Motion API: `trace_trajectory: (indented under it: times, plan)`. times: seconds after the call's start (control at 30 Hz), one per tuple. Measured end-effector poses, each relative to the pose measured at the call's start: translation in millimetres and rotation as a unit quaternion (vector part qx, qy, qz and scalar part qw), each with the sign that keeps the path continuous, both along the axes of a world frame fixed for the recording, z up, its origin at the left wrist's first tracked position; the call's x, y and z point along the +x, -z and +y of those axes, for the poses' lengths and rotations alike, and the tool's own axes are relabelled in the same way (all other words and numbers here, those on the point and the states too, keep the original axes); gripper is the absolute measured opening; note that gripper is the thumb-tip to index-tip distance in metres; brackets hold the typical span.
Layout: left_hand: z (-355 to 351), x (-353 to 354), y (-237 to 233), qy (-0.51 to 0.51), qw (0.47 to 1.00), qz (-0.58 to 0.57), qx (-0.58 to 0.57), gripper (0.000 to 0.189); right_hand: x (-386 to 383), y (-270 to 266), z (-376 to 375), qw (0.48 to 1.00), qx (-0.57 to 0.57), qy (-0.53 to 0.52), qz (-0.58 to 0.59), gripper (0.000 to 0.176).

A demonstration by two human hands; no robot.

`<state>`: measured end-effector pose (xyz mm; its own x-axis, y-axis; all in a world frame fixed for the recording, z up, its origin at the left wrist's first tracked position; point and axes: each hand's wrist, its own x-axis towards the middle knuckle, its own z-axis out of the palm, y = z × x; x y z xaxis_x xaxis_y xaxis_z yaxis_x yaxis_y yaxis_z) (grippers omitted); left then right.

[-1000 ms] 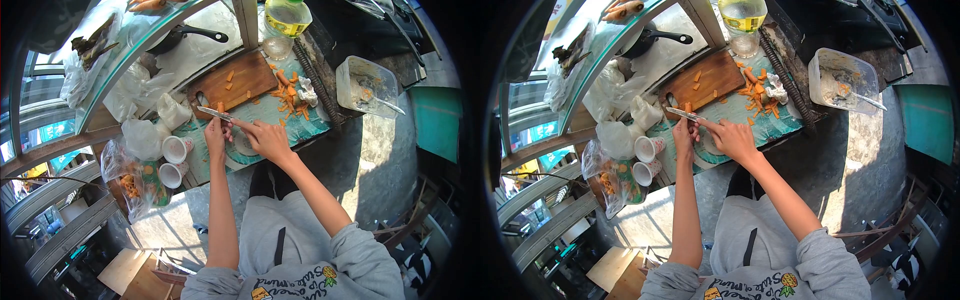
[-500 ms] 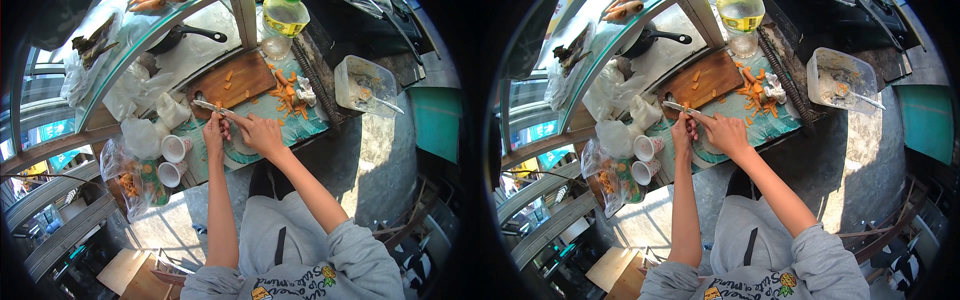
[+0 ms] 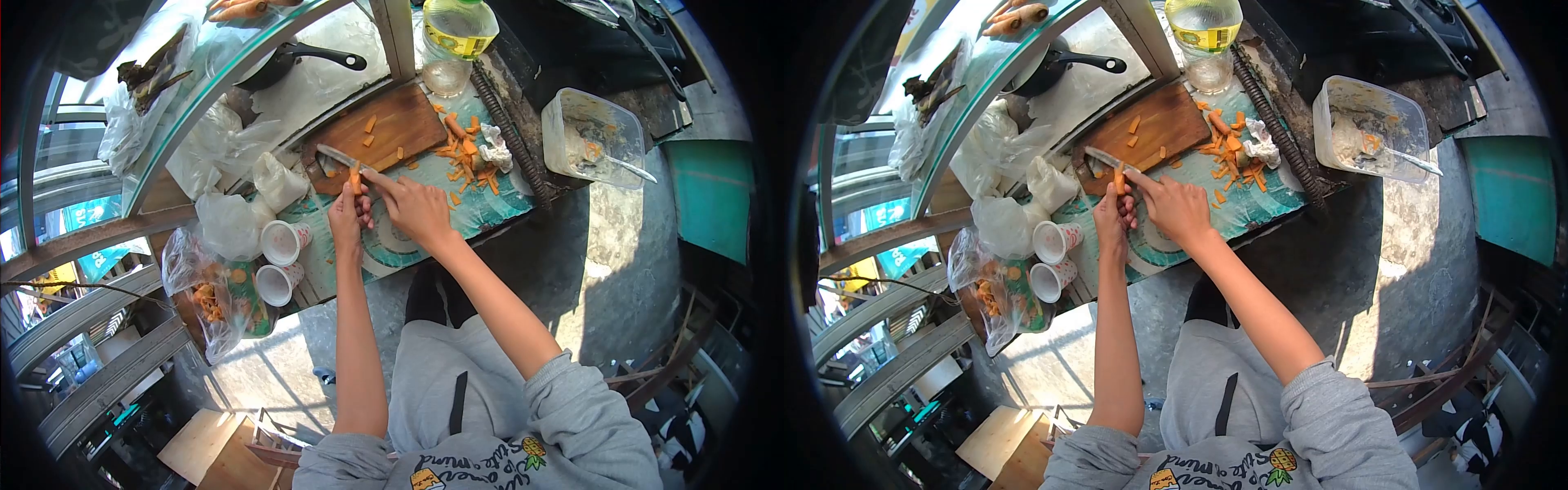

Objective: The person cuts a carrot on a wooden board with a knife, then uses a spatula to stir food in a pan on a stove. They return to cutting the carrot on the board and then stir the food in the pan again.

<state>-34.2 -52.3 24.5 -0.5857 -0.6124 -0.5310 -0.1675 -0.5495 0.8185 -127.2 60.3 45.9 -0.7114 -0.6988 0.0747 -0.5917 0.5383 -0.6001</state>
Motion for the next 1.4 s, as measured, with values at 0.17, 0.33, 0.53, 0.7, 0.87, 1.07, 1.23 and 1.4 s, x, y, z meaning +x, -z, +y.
trace_trajectory:
  times: [0.17, 0.33, 0.53, 0.7, 0.87, 1.07, 1.23, 1.4]
  plan:
    - [3.2, 4.3, -0.1, -0.008, 1.0, 0.019, 0.0, 0.037, -9.9, -1.7, -1.1, 1.0, -0.01, 0.012, -0.004, 0.033]
    - [2.1, 3.0, 0.8, -0.006, 1.0, 0.024, 0.006, 0.035, -15.3, -11.6, 20.4, 0.993, 0.007, -0.034, -0.11, 0.035]
    - [2.5, 5.0, 1.4, -0.006, 0.999, 0.038, 0.008, 0.034, -0.3, -14.9, 46.7, 0.986, 0.008, -0.06, -0.153, 0.036]
    - [3.2, 6.6, 3.7, -0.015, 0.998, 0.053, -0.003, 0.036, 4.6, -16.2, 49.4, 0.98, -0.034, -0.077, -0.182, 0.036]
    - [3.5, 2.6, -4.8, -0.029, 0.999, 0.025, 0.02, 0.043, 3.2, -11.7, 44.6, 0.978, -0.028, -0.066, -0.196, 0.032]
    - [4.0, 1.9, -4.7, -0.023, 1.0, 0.006, 0.011, 0.048, -2.2, -13.4, 41.4, 0.982, -0.034, -0.043, -0.182, 0.031]
    - [7.8, -0.8, -5.2, -0.039, 0.999, 0.003, -0.011, 0.046, -4.7, -30.9, 43.6, 0.96, -0.022, -0.06, -0.273, 0.032]
    - [2.6, 1.8, -4.2, -0.022, 1.0, -0.004, -0.008, 0.048, -3.9, -33.8, 41.7, 0.945, 0.033, -0.064, -0.32, 0.034]
